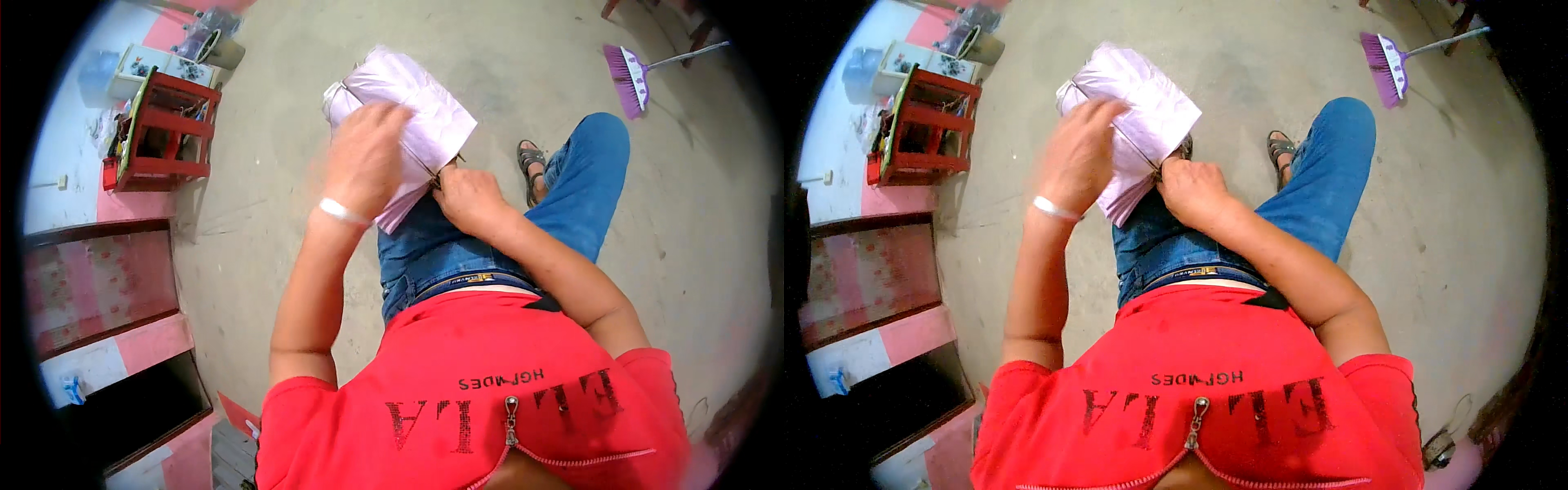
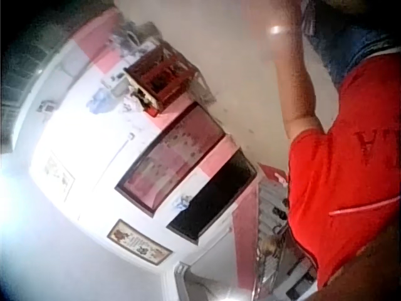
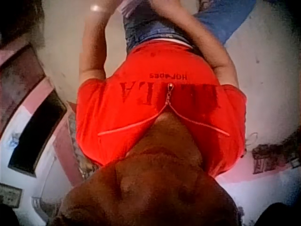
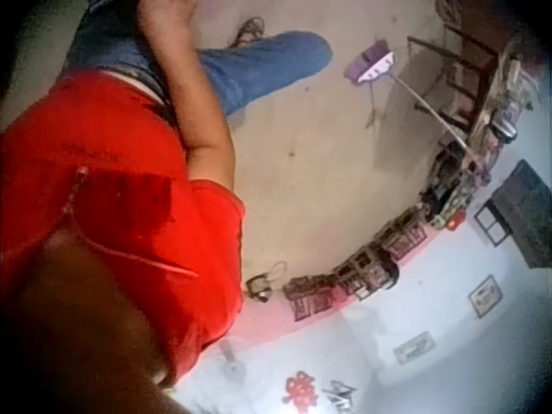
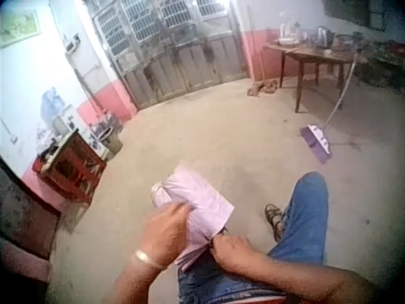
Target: Inspecting and repairing a small pink umbrella while sitting and then standing in a room.
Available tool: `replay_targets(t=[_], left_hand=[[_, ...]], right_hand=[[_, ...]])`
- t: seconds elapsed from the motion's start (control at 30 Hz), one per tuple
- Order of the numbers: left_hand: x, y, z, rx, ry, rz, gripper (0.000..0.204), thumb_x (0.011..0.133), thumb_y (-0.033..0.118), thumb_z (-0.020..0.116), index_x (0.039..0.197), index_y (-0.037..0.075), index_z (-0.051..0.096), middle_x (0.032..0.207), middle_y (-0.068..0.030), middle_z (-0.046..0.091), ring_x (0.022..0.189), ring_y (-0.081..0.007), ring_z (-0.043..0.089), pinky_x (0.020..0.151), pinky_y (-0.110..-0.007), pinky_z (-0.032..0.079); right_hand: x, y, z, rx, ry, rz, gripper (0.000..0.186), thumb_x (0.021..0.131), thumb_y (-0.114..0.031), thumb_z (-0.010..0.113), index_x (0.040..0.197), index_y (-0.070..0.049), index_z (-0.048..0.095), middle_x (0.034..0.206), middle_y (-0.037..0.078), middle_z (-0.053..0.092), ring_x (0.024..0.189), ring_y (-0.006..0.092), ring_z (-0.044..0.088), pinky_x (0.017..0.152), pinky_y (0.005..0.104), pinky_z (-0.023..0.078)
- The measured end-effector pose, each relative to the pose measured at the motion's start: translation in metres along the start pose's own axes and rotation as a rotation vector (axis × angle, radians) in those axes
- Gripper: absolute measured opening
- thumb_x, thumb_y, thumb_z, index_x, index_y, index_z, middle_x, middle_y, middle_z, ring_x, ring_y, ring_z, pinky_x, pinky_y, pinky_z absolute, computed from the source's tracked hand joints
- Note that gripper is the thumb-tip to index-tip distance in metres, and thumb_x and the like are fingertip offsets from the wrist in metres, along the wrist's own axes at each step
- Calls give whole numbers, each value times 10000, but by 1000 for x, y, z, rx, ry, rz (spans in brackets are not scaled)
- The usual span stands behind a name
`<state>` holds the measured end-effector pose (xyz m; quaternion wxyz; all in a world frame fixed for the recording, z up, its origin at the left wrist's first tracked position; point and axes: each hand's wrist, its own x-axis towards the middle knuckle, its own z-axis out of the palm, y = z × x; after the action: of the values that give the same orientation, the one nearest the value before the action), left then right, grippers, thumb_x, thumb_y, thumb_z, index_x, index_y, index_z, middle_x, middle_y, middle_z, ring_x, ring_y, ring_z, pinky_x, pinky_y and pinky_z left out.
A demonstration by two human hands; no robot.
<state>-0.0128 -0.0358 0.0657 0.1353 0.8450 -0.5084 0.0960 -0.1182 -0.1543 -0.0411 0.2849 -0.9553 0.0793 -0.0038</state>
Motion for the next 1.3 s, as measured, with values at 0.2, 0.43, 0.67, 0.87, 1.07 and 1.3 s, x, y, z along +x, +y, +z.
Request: replay_targets(t=[0.2, 0.43, 0.67, 0.87, 1.07, 1.3], left_hand=[[104, 16, 62, 186, -200, 455, 457, 725, -42, 500, 1144, 116, 588, 1175, -83, 589, 1275, -262, 410, 1096, -470, 251], [109, -3, 46, 183, -267, 516, 186, 684, -9, 526, 803, 90, 628, 855, -77, 623, 924, -273, 578, 1059, -449, 312], [20, -9, -1, 117, 66, 376, 63, 684, 37, 552, 693, 97, 569, 710, -83, 532, 765, -262, 564, 990, -431, 363], [-53, -26, 5, 141, -156, 112, 115, 710, -25, 524, 696, 76, 578, 713, -100, 552, 756, -286, 575, 918, -417, 420], [-32, 15, -15, -144, 2, -145, 20, 739, 30, 535, 743, 48, 540, 697, -129, 527, 681, -344, 551, 635, -418, 440], [-37, 5, 51, -66, 83, -251, 107, 777, 125, 530, 822, 28, 535, 723, -191, 559, 696, -381, 564, 631, -459, 436]], right_hand=[[0, -6, -1, -17, -36, 77, 388, 830, -246, 581, 1012, 83, 484, 767, 229, 642, 747, 380, 647, 670, 478, 508], [0, 2, 2, 86, 63, -4, 407, 824, -228, 588, 1017, 110, 468, 765, 233, 638, 754, 385, 644, 670, 468, 509], [2, 6, 0, 94, 69, 12, 327, 841, -255, 582, 942, 50, 521, 788, 240, 652, 772, 386, 653, 690, 474, 515], [1, -2, -7, 106, -14, 11, 340, 835, -240, 602, 958, 59, 498, 773, 256, 632, 760, 408, 635, 694, 486, 497], [0, 1, -4, 74, 37, 28, 351, 829, -247, 605, 966, 57, 496, 752, 246, 634, 730, 401, 638, 661, 491, 504], [-1, -5, -12, 45, 10, 29, 332, 823, -251, 608, 933, 53, 533, 786, 236, 651, 754, 392, 651, 678, 477, 516]])
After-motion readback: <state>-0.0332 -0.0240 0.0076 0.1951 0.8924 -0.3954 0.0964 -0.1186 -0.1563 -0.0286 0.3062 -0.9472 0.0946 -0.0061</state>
